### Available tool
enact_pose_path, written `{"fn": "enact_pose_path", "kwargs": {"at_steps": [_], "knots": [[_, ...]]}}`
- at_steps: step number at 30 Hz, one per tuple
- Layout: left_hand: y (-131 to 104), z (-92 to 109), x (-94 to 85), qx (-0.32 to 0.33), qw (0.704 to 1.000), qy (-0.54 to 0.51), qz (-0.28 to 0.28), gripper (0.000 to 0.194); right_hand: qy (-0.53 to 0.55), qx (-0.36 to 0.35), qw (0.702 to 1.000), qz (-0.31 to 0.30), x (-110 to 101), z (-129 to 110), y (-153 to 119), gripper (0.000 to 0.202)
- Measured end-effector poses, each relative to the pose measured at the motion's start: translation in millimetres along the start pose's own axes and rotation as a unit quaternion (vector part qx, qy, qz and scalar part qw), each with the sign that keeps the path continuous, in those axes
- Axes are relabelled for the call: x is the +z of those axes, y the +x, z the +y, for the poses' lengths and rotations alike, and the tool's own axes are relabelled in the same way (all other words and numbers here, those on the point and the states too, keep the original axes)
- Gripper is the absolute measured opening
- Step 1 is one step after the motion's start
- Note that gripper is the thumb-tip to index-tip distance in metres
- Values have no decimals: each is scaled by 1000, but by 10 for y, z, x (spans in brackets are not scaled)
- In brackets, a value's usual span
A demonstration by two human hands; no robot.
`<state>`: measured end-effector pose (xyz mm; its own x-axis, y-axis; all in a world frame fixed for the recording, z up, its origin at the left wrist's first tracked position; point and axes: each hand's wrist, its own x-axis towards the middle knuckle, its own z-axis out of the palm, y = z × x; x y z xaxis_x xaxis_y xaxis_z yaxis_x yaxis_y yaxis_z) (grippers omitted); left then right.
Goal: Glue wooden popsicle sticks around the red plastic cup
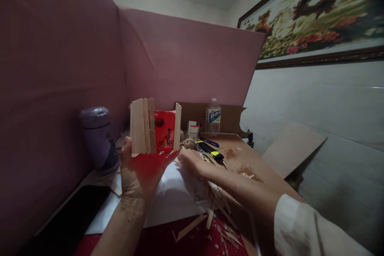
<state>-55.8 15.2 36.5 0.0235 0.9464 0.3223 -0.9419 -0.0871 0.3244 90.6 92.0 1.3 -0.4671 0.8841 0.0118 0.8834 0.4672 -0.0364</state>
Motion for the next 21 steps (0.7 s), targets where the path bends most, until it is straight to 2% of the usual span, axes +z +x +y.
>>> {"fn": "enact_pose_path", "kwargs": {"at_steps": [6, 9, 14, 17, 21], "knots": [[35, -3, -99, -18, 999, -18, -27, 51, -5, 26, 999, -41, 161, 46, 200, 28], [46, -2, -124, -26, 999, -19, -28, 51, 4, 34, 998, -47, 118, 145, 217, 29], [45, 7, -121, -32, 999, -14, -27, 49, 10, 62, 998, -4, -5, 267, 172, 30], [37, 6, -101, -22, 999, -5, -23, 49, 21, 67, 998, 7, 12, 227, 147, 29], [39, 1, -66, 2, 1000, 17, -6, 49, 66, 24, 997, 12, 131, 40, 160, 25]]}}
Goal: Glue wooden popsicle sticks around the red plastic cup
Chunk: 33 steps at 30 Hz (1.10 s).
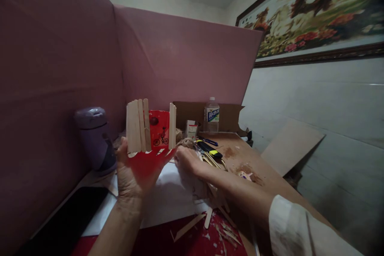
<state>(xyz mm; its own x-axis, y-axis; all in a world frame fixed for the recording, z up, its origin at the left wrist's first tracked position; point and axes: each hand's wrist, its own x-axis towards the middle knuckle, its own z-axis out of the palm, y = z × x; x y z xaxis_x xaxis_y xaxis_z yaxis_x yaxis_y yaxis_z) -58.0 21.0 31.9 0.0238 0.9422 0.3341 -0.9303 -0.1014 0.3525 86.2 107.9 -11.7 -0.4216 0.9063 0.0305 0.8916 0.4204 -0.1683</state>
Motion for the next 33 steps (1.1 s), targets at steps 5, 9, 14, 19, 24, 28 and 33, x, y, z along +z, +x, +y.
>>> {"fn": "enact_pose_path", "kwargs": {"at_steps": [5, 9, 14, 19, 24, 28, 33], "knots": [[18, 3, 22, 14, 1000, 15, 13, 50, 78, -26, 997, -7, 85, -125, 81, 19], [13, 15, 24, 18, 1000, 15, 19, 49, 159, -16, 987, -10, -19, -26, 102, 22], [-3, 16, 29, 13, 999, 13, 33, 50, 322, 4, 947, 1, -269, 166, -124, 13], [2, 1, -1, 1, 998, 20, 62, 52, 455, -6, 890, 28, -546, 293, -551, 76], [11, -101, -30, -42, 996, 14, 73, 51, 564, 22, 825, 40, -778, 356, -896, 72], [-17, -243, -58, -104, 990, 11, 99, 54, 599, 9, 793, 112, -837, 473, -1026, 44], [-94, -413, -110, -150, 980, 15, 126, 53, 638, -44, 747, 180, -883, 532, -1107, 32]]}}
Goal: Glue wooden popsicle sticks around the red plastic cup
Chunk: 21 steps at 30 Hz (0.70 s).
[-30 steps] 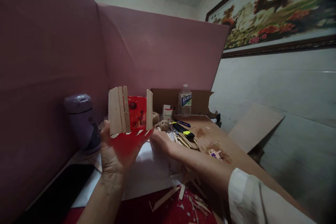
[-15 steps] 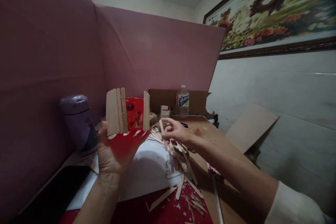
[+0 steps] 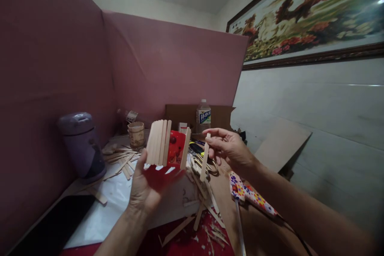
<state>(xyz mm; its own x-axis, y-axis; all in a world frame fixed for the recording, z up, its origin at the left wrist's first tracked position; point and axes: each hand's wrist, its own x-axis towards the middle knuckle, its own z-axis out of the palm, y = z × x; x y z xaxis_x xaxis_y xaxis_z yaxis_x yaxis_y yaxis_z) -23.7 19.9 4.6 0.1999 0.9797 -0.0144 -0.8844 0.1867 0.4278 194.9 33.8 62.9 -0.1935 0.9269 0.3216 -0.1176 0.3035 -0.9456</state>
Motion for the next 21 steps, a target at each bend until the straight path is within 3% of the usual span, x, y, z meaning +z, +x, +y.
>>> {"fn": "enact_pose_path", "kwargs": {"at_steps": [10, 21], "knots": [[-30, -154, 49, -50, 999, 14, 9, 57, 30, -67, 995, 61, 308, -115, 118, 27], [-41, -162, 24, -77, 997, -2, 2, 53, 2, -78, 993, 83, 378, -68, 286, 21]]}}
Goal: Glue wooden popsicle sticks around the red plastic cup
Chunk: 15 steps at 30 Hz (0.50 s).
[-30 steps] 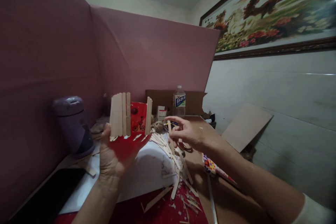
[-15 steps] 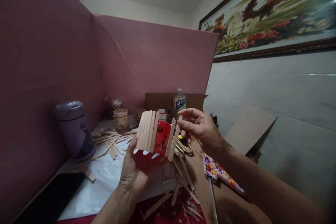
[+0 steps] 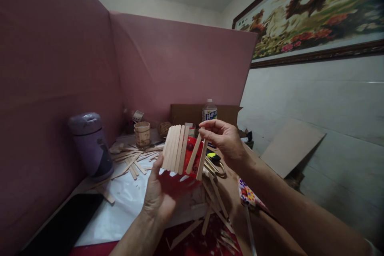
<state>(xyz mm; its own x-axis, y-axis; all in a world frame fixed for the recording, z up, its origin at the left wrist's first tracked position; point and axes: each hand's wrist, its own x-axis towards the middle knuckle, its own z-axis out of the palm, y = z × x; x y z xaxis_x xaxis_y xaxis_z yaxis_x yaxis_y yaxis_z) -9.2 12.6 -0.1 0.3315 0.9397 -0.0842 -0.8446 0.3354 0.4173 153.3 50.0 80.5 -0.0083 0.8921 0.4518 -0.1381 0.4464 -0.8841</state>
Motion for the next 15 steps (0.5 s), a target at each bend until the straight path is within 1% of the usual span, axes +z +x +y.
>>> {"fn": "enact_pose_path", "kwargs": {"at_steps": [6, 9, 15], "knots": [[6, 2, -7, 0, 1000, -16, 2, 54, 13, 14, 1000, -6, 25, 51, 16, 24], [5, 4, -13, 2, 1000, -9, 11, 54, 16, 16, 1000, -3, 26, 73, 18, 25], [-1, 1, 5, 12, 1000, -2, 11, 51, 7, 23, 1000, 4, 46, 86, -10, 26]]}}
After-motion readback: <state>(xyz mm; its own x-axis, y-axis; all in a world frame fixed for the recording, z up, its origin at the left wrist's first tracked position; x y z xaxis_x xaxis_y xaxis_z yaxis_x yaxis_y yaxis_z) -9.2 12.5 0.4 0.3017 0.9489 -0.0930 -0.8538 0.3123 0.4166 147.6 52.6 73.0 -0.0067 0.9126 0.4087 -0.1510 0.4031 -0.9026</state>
